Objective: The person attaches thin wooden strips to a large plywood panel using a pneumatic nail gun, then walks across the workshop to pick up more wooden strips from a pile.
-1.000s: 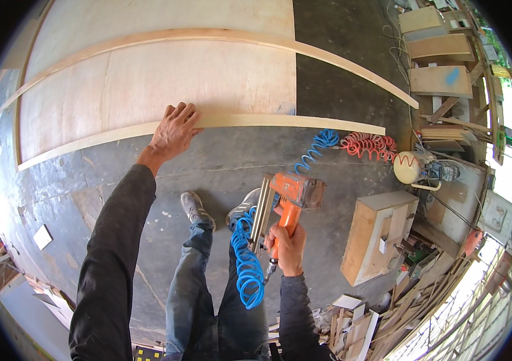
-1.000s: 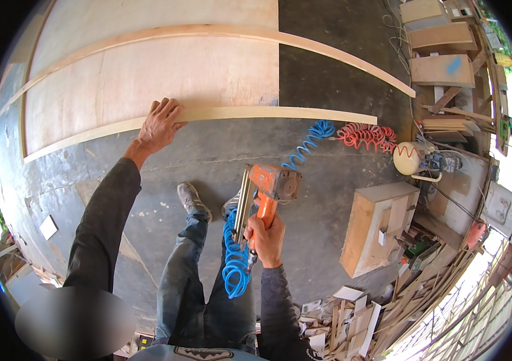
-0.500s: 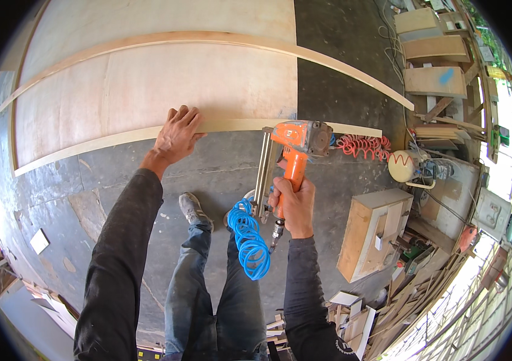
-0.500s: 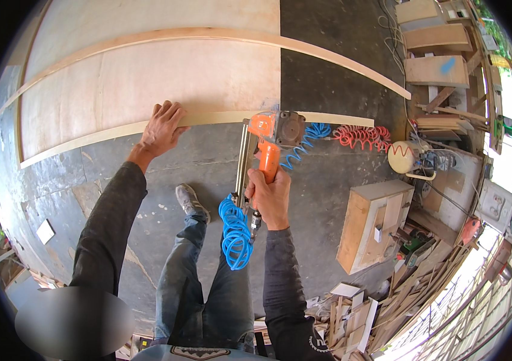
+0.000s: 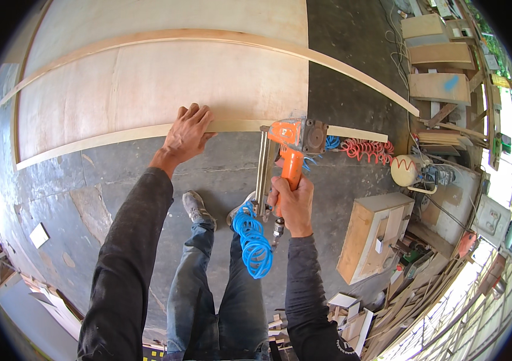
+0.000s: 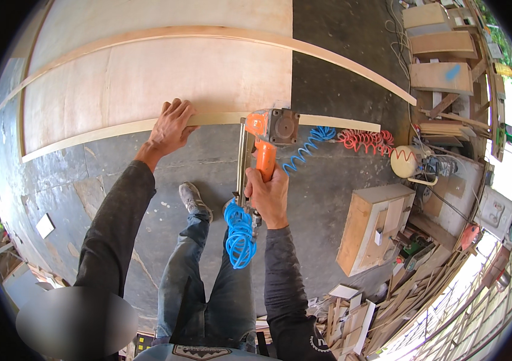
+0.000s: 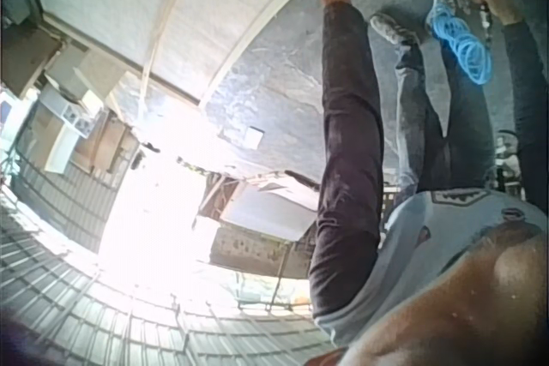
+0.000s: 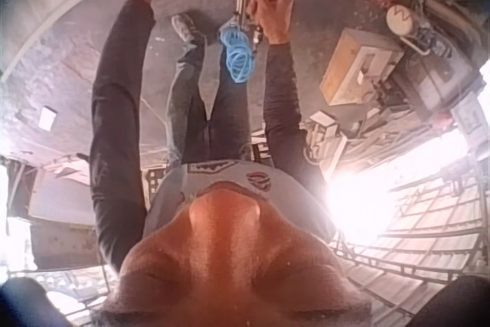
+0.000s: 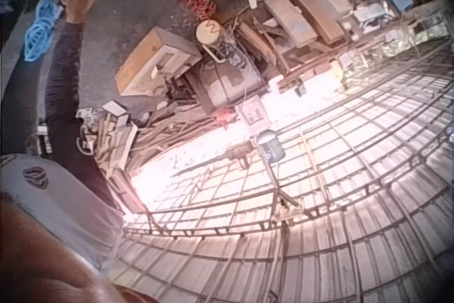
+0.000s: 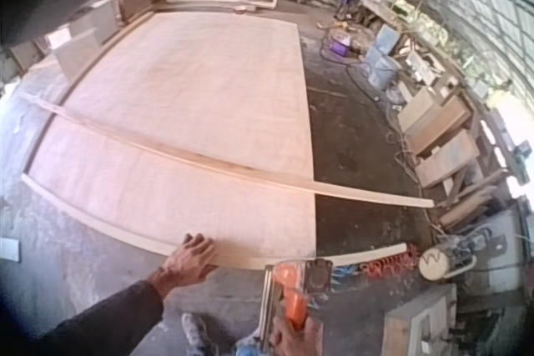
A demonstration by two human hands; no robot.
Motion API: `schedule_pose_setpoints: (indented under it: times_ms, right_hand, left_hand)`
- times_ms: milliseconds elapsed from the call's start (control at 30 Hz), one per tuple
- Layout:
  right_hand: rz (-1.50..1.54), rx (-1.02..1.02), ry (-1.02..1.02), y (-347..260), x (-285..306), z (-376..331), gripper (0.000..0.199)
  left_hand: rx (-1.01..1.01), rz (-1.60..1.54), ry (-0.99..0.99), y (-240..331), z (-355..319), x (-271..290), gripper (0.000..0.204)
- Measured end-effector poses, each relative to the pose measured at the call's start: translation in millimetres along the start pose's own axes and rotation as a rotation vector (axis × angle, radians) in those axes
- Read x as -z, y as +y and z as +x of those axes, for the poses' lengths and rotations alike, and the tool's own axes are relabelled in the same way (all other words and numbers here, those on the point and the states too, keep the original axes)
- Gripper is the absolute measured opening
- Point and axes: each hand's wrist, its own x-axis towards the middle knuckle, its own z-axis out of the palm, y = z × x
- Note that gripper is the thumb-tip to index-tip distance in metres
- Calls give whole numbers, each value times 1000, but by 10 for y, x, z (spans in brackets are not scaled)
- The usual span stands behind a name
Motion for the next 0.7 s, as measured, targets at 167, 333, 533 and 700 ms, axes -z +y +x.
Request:
schedule_pose_setpoints:
  times_ms: [167,333,533,700]
  right_hand:
    - [-20,-11,-8,-47,-16,-16,36]
    - [-64,1,0,-32,2,-11,32]
    - [-49,-10,-27,-64,-20,-29,34]
    - [-83,-10,-18,-64,-78,-31,34]
  left_hand:
    - [0,-26,25,-10,-8,-3,39]
    - [2,-35,18,2,4,-2,39]
    - [-18,-27,45,1,8,17,39]
    - [-26,-38,47,27,26,10,39]
